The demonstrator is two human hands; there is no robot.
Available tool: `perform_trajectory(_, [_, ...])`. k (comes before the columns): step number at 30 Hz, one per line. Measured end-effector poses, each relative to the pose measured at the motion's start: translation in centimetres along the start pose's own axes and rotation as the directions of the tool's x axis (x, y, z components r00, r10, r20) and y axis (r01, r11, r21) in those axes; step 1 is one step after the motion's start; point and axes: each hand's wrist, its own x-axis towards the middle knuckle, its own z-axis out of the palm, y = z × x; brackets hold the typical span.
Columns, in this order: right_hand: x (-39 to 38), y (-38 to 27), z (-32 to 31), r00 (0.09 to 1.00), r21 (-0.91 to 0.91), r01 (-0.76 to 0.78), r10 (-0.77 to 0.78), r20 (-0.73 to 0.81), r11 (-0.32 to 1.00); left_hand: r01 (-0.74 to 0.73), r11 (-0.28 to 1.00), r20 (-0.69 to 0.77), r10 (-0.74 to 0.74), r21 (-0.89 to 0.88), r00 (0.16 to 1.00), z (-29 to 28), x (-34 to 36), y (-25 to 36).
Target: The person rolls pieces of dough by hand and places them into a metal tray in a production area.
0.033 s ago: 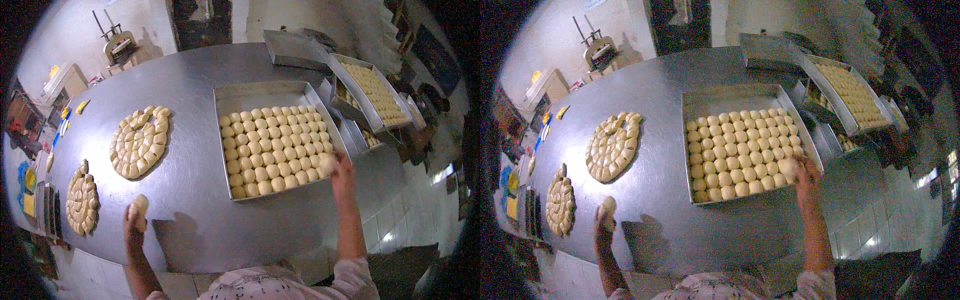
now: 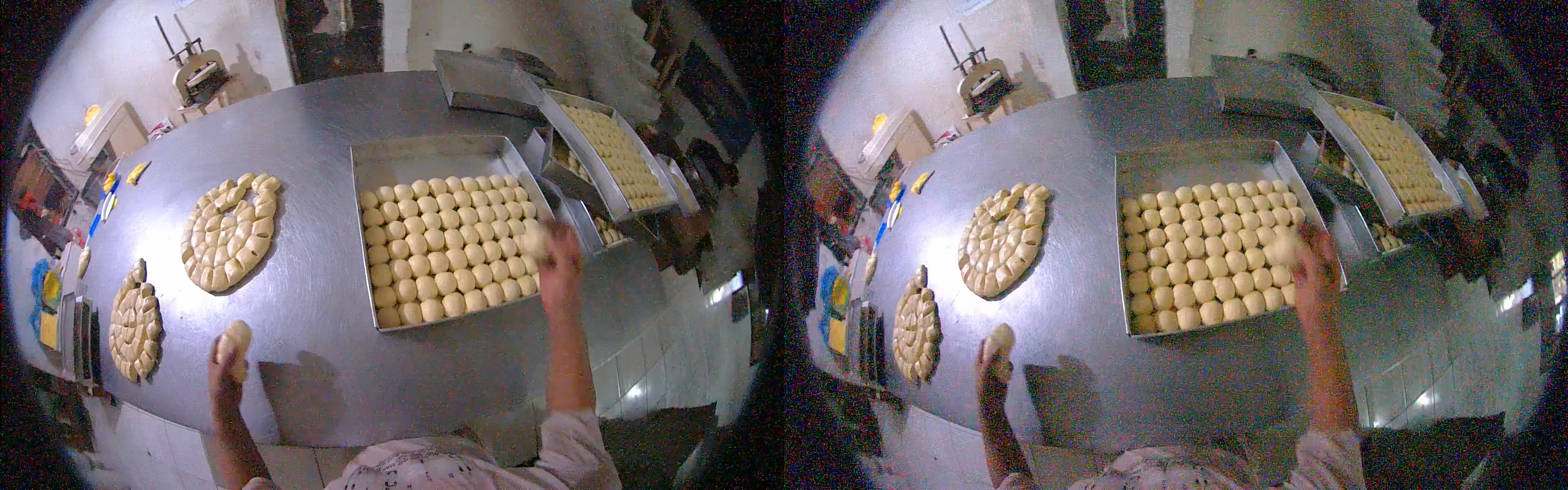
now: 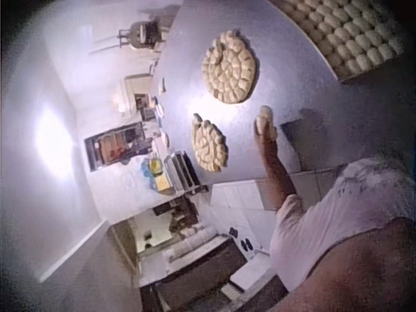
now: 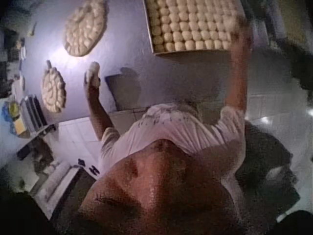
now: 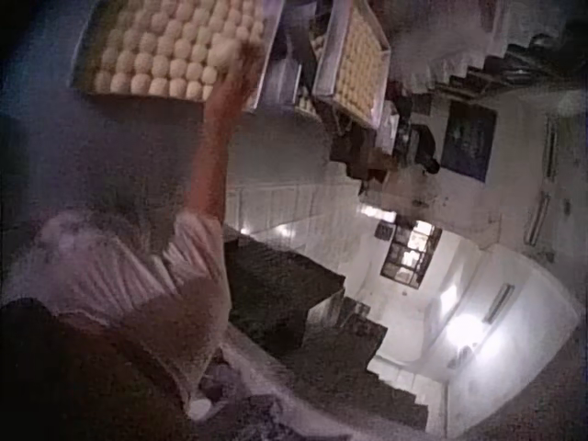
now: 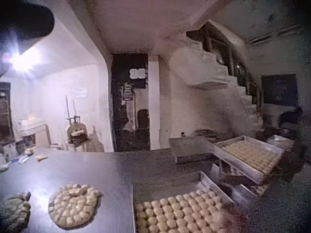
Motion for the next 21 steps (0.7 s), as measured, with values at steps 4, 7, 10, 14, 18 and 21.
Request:
perform_trajectory(4, [14.4,-3.0,9.0,0.82,0.943,-0.069,0.557,-0.133,0.327,-0.073,0.996,0.079,0.068,0.052,0.994,8.0,-4.6,0.4])
perform_trajectory(7, [14.8,1.5,24.8,0.98,0.563,-0.122,0.187,-0.059,0.817,-0.112,0.985,0.136,0.094,0.131,0.986,12.7,-6.9,1.8])
perform_trajectory(10, [11.8,-6.4,26.9,0.856,0.464,-0.45,0.22,0.468,0.763,-0.119,0.964,0.071,0.105,0.236,0.992,11.7,-9.1,2.4])
perform_trajectory(14, [1.9,-14.4,12.4,0.746,0.846,-0.368,-0.421,0.516,0.386,-0.086,0.963,0.226,0.027,0.254,0.974,12.0,-10.1,1.3])
perform_trajectory(18, [-7.4,-13.4,5.8,0.528,0.716,-0.635,-0.515,0.676,0.289,-0.51,0.814,0.651,0.231,0.278,0.723,16.1,-8.1,0.9])
perform_trajectory(21, [-10.5,-7.5,3.2,0.622,0.569,-0.773,0.161,0.766,0.28,-0.558,0.696,0.664,0.155,0.452,0.732,15.0,-6.8,0.2])
